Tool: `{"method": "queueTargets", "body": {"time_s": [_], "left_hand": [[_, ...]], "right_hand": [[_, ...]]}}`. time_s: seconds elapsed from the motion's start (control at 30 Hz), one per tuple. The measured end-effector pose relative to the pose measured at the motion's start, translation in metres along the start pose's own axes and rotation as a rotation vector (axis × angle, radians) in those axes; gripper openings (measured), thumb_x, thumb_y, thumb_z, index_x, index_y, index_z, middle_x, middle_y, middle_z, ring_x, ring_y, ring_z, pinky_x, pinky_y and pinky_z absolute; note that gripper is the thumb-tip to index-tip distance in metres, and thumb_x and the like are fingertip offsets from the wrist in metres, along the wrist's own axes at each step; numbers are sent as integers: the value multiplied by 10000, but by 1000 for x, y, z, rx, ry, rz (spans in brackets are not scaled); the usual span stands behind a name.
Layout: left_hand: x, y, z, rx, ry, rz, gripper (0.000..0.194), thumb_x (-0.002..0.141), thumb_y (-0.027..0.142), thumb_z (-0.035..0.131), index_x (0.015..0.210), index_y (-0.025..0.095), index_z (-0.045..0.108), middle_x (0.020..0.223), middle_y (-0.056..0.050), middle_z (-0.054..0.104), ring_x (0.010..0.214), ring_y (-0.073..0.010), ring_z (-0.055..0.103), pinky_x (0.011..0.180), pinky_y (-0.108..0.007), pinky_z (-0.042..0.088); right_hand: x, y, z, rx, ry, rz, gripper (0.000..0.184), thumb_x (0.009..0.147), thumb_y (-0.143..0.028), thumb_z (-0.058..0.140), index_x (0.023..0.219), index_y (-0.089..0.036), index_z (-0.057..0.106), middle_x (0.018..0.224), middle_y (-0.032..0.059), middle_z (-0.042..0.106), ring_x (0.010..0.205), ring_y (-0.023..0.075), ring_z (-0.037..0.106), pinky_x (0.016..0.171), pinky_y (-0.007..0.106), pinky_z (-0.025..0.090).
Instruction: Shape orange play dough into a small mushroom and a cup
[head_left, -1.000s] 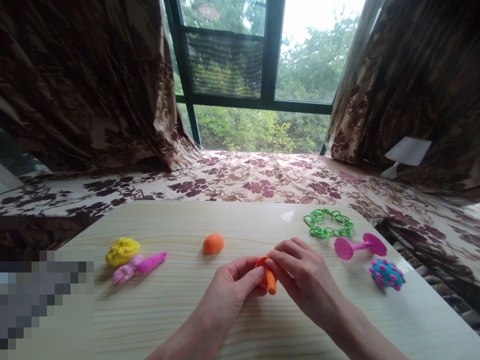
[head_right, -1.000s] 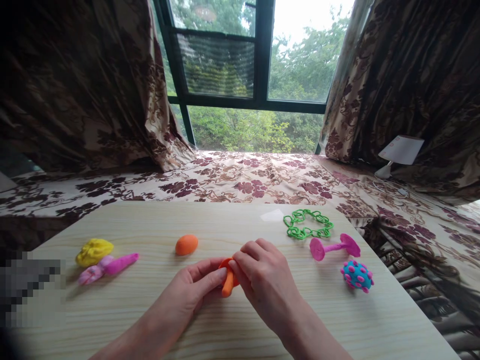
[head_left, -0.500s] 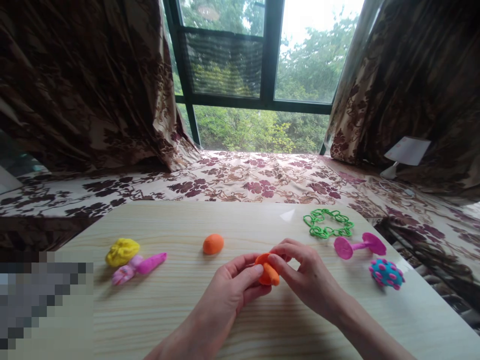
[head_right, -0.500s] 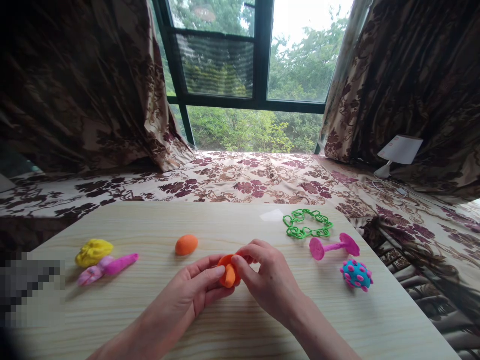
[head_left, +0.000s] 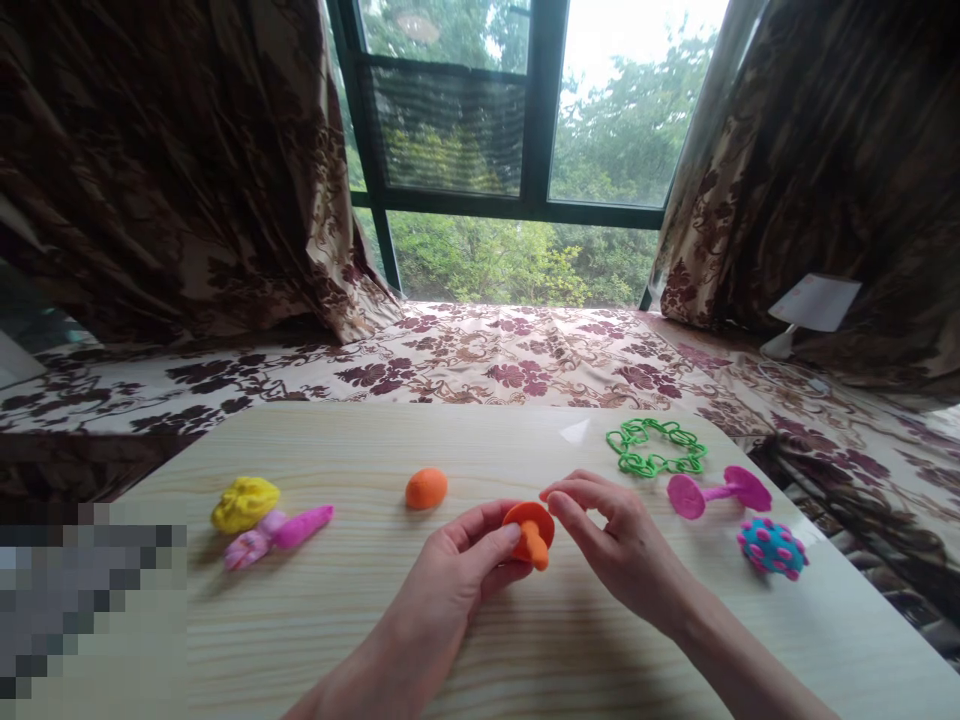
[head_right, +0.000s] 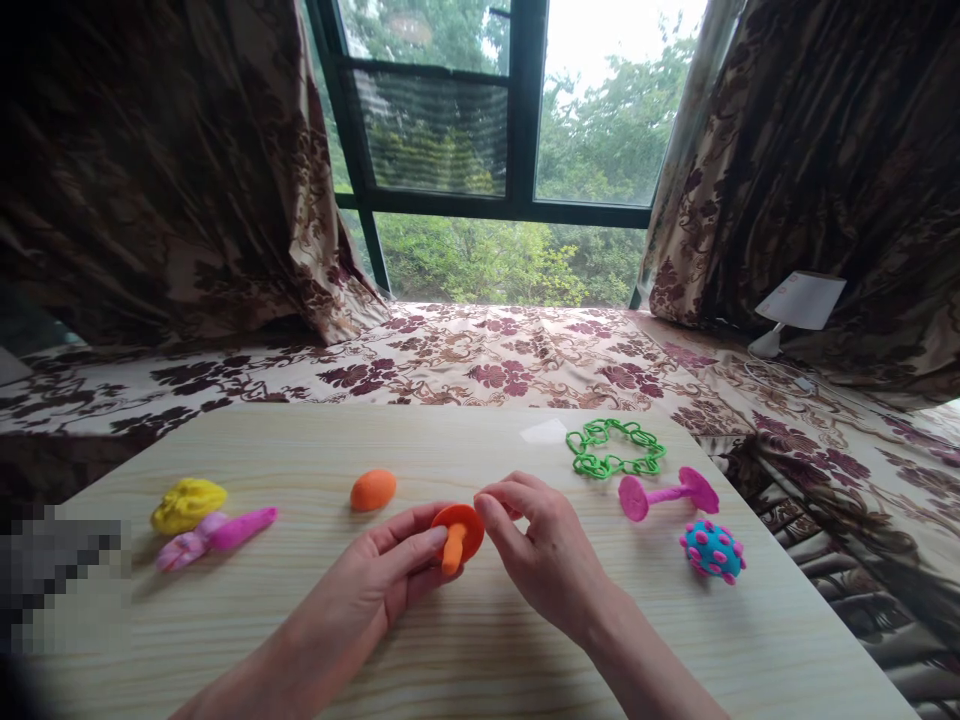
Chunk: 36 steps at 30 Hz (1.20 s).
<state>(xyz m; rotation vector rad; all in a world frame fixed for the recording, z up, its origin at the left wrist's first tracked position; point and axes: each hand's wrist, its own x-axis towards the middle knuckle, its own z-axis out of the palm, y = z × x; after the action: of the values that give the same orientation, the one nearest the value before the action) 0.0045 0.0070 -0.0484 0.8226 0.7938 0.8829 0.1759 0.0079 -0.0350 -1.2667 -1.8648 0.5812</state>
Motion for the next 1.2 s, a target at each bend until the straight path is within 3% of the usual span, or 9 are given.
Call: {"method": "queueTargets", "body": {"time_s": [0.17, 0.37, 0.5, 0.63, 1.0, 1.2], "left_hand": [[-2, 1, 2, 16, -61, -17, 276, 790, 266, 557, 1043, 173, 617, 1002, -80, 650, 945, -194, 577, 900, -349, 414], [-2, -2, 2, 34, -32, -8, 273, 788, 282, 561, 1031, 174, 623, 1010, -78, 648, 975, -200, 569, 928, -358, 399], [-1, -2, 1, 9, -10, -8, 236, 780, 275, 571, 981, 168, 637, 994, -77, 654, 960, -197, 580, 901, -330, 426], [-2, -1, 1, -6, 1, 1, 210, 781, 266, 570, 956, 175, 641, 1009, -70, 648, 952, -187, 578, 877, -312, 441], [0, -3, 0, 66, -33, -24, 316, 785, 310, 558, 1067, 177, 618, 994, -93, 654, 942, -204, 575, 874, -352, 423], [-2, -2, 2, 74, -15, -29, 341, 768, 323, 575, 1072, 175, 618, 984, -101, 660, 939, -215, 577, 858, -358, 431]], "right_hand": [[-3, 2, 5, -5, -45, -33, 132, 838, -218, 513, 782, -189, 629, 749, 14, 585, 711, 125, 540, 653, 234, 414], [-3, 0, 4, -76, -31, -132, 173, 857, -241, 485, 793, -187, 637, 768, 31, 585, 741, 144, 523, 687, 266, 405], [-2, 0, 2, -12, -5, -25, 271, 904, -242, 389, 799, -185, 632, 787, 31, 590, 734, 129, 542, 675, 252, 410], [-2, 1, 2, 7, -46, -2, 200, 872, -241, 456, 790, -190, 631, 771, 19, 590, 731, 128, 547, 664, 242, 416], [-3, 1, 4, -147, -46, -185, 167, 862, -220, 476, 836, -203, 640, 783, 28, 591, 759, 149, 509, 702, 282, 402], [-3, 1, 2, -66, 0, -95, 180, 869, -229, 458, 915, -195, 628, 864, 45, 596, 789, 147, 539, 710, 270, 423]]}}
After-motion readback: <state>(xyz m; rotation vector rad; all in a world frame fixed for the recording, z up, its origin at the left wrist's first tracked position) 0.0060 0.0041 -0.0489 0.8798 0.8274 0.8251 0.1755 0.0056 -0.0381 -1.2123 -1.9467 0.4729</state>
